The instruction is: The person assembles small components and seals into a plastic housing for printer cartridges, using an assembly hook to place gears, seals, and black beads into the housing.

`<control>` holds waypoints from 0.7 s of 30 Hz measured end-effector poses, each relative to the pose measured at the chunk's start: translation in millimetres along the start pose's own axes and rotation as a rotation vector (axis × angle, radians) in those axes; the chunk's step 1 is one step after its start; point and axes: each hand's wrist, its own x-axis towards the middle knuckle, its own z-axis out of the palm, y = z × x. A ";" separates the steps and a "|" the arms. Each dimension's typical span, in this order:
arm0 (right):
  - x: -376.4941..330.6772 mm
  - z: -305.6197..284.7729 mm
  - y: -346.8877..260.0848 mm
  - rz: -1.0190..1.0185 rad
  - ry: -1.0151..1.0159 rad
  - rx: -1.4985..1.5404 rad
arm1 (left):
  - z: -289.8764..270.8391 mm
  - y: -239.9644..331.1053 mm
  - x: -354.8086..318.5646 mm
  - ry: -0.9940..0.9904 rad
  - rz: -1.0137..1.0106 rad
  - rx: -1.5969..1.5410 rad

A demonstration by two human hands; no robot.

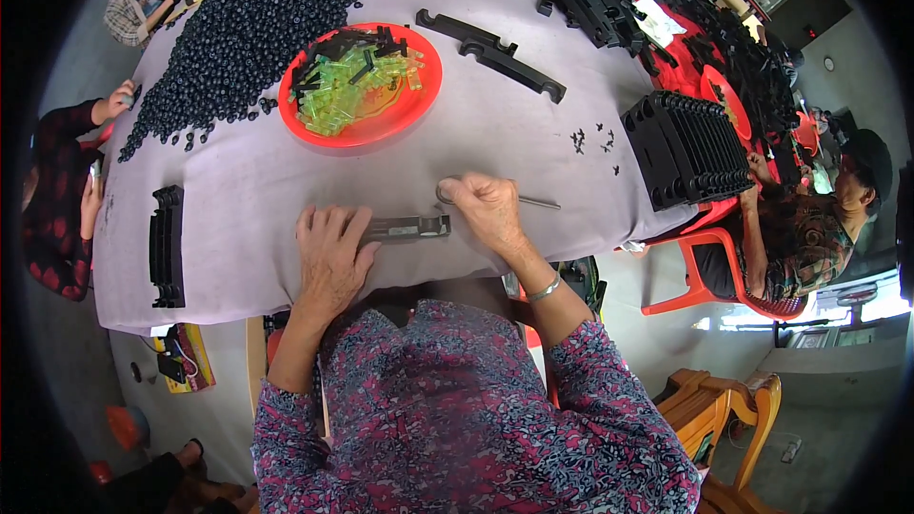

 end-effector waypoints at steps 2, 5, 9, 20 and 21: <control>1.0 -0.9 0.5 -0.005 0.000 0.001 | 0.0 0.1 1.0 0.004 0.005 -0.002; -0.5 -1.8 -2.2 -0.003 -0.007 -0.004 | -0.6 -0.4 0.1 -0.003 0.002 -0.014; -1.7 0.9 0.5 -0.001 -0.016 -0.014 | 0.5 -0.4 -2.6 0.000 -0.011 -0.009; -1.9 -0.4 0.0 -0.031 -0.017 -0.005 | -0.6 -0.4 0.4 0.007 -0.007 -0.031; -1.5 -0.5 -1.9 -0.026 -0.016 -0.011 | -0.7 -0.8 1.0 0.001 -0.007 -0.030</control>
